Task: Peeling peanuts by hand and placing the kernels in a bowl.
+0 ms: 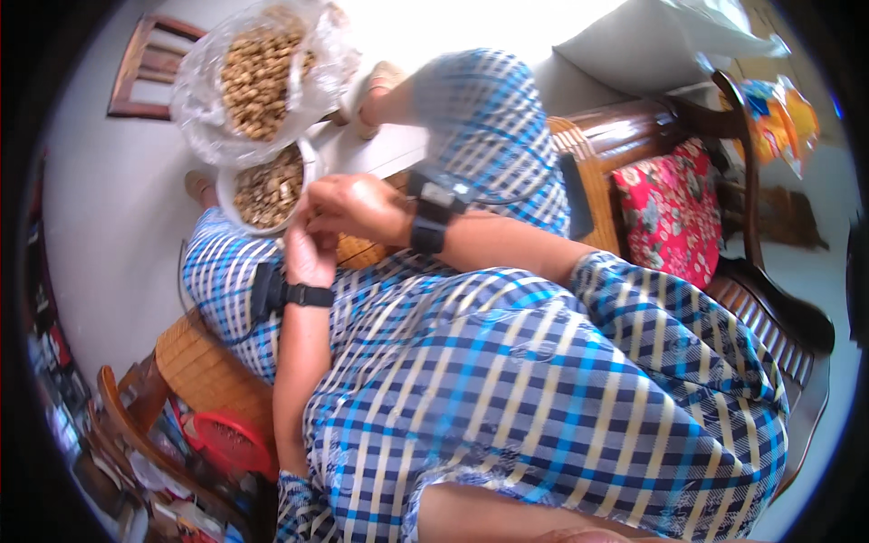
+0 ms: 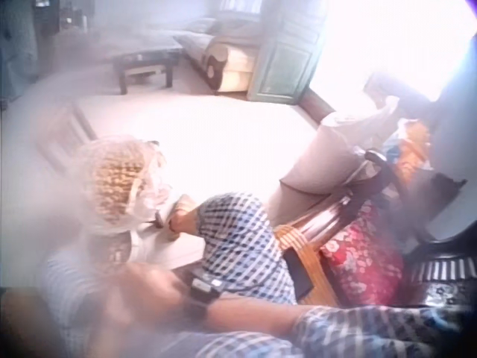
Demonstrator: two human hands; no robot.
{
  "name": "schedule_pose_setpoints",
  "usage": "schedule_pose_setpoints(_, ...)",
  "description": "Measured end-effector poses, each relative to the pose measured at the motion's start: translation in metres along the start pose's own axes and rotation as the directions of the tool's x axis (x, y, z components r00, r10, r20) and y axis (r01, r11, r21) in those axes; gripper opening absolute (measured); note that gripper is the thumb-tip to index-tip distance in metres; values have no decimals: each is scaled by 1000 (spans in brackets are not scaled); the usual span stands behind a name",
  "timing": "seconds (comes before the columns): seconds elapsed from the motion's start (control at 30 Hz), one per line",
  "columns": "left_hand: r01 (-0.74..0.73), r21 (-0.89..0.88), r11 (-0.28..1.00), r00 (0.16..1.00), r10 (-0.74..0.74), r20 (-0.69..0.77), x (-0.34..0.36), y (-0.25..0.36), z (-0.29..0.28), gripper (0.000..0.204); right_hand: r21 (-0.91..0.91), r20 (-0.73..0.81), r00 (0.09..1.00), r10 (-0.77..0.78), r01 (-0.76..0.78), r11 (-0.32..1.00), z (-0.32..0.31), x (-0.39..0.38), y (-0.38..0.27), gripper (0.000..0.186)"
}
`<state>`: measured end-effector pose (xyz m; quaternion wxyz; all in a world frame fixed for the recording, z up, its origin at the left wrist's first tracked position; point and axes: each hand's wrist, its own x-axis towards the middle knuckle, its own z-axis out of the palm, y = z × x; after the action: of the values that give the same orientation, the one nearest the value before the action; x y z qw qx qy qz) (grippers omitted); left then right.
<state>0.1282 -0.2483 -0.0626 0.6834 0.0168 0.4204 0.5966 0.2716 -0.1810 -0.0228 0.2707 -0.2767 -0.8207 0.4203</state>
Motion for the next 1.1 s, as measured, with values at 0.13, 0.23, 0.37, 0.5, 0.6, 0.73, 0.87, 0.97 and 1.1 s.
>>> schedule_pose_setpoints(0.13, 26, -30, 999, 999, -25, 32, -10, 6, -13, 18, -12, -10, 999, 36, -36, 999, 20, 1, -13, 23)
schedule_pose_setpoints(0.23, 67, -77, 995, 998, -66, 11, -15, 6, -23, 14, -61, -46, 994, 97, -100, 993, 42, -2, -16, 20)
schedule_pose_setpoints(0.37, 123, -123, 985, 987, -108, 120, -29, 9, -28, 23, -63, -6, 997, 82, -82, 995, 48, -5, -28, 25)
schedule_pose_setpoints(0.5, 217, -186, 958, 955, -169, 242, -27, 4, -44, 27, -82, -127, 989, 80, -90, 993, 63, -11, -30, 30)
schedule_pose_setpoints(0.6, 114, -91, 989, 930, -75, 360, -24, -5, -62, 29, -20, -142, 985, 94, -98, 995, 75, -15, -25, 24)
schedule_pose_setpoints(0.73, 97, -52, 994, 973, -83, 217, -38, 2, -46, 22, 125, -172, 965, 199, -179, 976, 80, -18, -10, 24)
schedule_pose_setpoints(0.87, -110, 91, 990, 991, 102, 86, -42, -6, -49, 18, 664, 54, 849, 525, -424, 616, 77, -15, -10, 16)
schedule_pose_setpoints(0.97, -206, 174, 963, 978, 195, 79, -43, -4, -47, 17, 640, 115, 835, 538, -477, 603, 73, -13, -9, 13)
schedule_pose_setpoints(1.1, -150, 217, 965, 989, 141, 54, -45, 2, -44, 16, 688, 73, 828, 556, -446, 573, 74, -16, -8, 14)
